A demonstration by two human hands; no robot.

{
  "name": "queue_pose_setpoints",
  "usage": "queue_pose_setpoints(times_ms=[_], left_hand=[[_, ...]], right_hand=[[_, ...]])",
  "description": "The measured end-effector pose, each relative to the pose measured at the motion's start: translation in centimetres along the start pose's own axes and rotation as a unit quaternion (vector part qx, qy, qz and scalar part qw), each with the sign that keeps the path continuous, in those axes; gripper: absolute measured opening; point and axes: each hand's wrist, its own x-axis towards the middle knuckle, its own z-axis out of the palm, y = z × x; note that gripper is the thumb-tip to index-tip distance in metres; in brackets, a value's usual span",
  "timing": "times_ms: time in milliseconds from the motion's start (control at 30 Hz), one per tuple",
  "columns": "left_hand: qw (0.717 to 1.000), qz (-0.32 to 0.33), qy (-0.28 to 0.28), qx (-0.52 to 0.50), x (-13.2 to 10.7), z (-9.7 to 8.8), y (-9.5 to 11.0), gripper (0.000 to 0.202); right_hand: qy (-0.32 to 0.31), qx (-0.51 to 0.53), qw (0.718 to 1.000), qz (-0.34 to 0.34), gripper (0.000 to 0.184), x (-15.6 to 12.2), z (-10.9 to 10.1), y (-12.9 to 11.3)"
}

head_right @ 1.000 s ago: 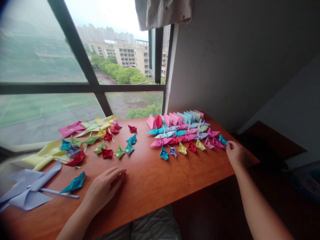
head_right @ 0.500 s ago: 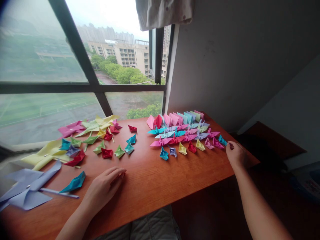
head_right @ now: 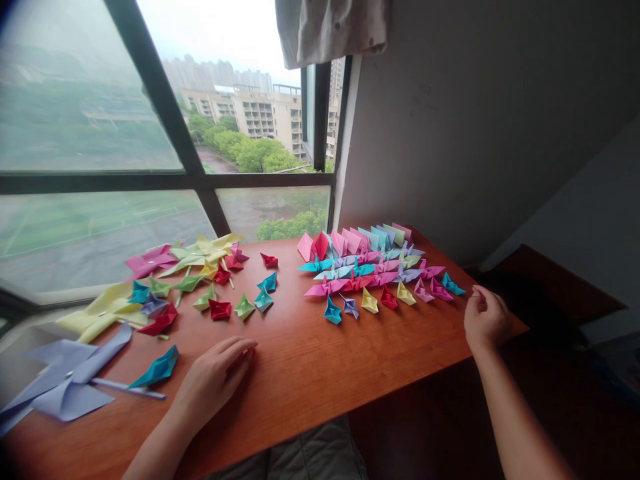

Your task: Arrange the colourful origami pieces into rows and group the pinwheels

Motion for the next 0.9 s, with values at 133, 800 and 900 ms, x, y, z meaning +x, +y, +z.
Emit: queue_pose_setpoints(times_ms=[133, 800, 900], left_hand=[[1.0, 0.002, 0.005, -0.005, 0.0, -0.1, 0.3, 0.023], [0.999, -0.007, 0.039, 0.012, -0.1, -0.4, 0.1, 0.025], [0.998, -0.019, 0.052, 0.017, -0.1, -0.4, 0.2, 0.024]], right_hand=[[-0.019, 0.076, 0.997, -0.018, 0.036, -3.6, -2.1, -6.6], [-0.311, 0.395, 0.858, -0.108, 0.025, -16.2, -3.7, -27.6], [-0.318, 0.385, 0.861, -0.099, 0.023, -16.2, -3.4, -27.4]])
